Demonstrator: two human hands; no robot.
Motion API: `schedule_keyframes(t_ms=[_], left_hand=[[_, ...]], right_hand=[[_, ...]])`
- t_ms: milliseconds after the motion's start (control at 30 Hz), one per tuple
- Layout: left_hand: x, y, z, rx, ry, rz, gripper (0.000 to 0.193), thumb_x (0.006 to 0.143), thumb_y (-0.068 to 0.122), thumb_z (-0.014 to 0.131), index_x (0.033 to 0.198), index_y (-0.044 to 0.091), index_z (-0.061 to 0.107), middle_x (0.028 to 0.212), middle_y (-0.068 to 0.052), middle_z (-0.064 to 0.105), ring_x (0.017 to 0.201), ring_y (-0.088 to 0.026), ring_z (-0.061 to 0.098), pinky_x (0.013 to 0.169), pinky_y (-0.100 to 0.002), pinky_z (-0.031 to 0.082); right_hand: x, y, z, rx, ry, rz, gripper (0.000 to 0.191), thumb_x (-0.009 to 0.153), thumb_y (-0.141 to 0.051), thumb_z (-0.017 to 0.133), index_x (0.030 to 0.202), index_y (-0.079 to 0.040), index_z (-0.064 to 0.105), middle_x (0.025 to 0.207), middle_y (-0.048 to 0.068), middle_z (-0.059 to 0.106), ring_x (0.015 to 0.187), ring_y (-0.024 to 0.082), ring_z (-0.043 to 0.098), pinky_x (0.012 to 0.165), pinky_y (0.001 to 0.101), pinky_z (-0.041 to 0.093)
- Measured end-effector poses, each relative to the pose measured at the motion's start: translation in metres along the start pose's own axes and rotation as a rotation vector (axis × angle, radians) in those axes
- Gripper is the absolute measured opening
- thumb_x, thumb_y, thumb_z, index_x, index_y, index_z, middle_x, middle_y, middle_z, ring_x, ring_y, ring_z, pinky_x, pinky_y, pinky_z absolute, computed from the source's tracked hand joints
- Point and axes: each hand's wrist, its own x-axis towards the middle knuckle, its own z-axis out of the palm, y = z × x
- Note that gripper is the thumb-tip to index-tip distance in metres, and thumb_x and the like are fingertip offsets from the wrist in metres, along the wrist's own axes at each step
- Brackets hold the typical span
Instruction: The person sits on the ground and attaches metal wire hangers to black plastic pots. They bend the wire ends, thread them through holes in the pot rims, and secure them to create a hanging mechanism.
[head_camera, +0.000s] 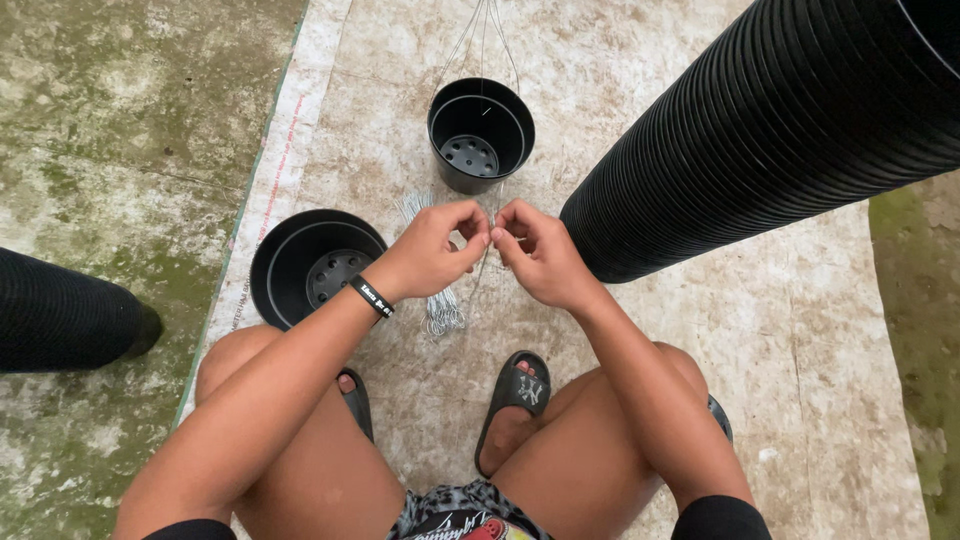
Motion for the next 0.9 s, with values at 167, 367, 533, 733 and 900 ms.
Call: schedule_keyframes(t_ms=[167,367,533,733,900], left_hand=[[0.007,-0.017,-0.008,-0.336,0.014,0.067,0.011,0.103,0.013,0.059,0.102,0.003,0.057,0.093,-0.002,0.064,0.087,-0.009,0.065,0.067,-0.027,0.062],[0.014,-0.031,-0.001,-0.473,0.139,0.135,0.010,0.106,0.011,0.060,0.105,0.002,0.058,0.096,-0.004,0.064,0.090,-0.011,0.067,0.076,-0.029,0.060],[0.009,-0.018,0.001,-0.334,0.182,0.031,0.014,0.102,0.016,0.062,0.105,0.002,0.064,0.097,-0.002,0.070,0.088,-0.009,0.069,0.071,-0.026,0.060],[-0.004,0.003,-0.002,0.039,0.164,0.060,0.017,0.096,0.018,0.070,0.101,0.002,0.070,0.093,-0.005,0.073,0.081,-0.010,0.070,0.064,-0.027,0.058],[-0.002,0.006,-0.005,-0.008,0.115,0.035,0.016,0.095,0.017,0.070,0.101,0.003,0.068,0.092,-0.006,0.074,0.081,-0.010,0.070,0.065,-0.027,0.057]], right_hand=[[-0.003,0.008,-0.003,0.166,-0.139,-0.067,0.020,0.101,-0.012,0.063,0.118,-0.004,0.057,0.099,-0.001,0.065,0.090,0.008,0.064,0.077,0.0251,0.054],[-0.002,0.020,0.002,0.171,-0.159,0.009,0.014,0.101,-0.011,0.067,0.110,0.000,0.065,0.098,0.005,0.072,0.089,0.010,0.068,0.075,0.0270,0.055],[0.002,0.020,0.001,0.182,-0.082,-0.072,0.012,0.102,-0.011,0.065,0.108,0.000,0.065,0.095,0.005,0.071,0.086,0.010,0.067,0.071,0.0261,0.056],[0.000,0.013,-0.004,0.115,-0.004,-0.060,0.011,0.102,-0.009,0.064,0.106,0.001,0.065,0.096,0.006,0.071,0.087,0.010,0.068,0.068,0.0255,0.056],[0.002,0.014,-0.010,0.129,-0.001,-0.045,0.011,0.102,-0.010,0.063,0.106,0.000,0.064,0.096,0.005,0.072,0.088,0.010,0.070,0.070,0.0250,0.057]])
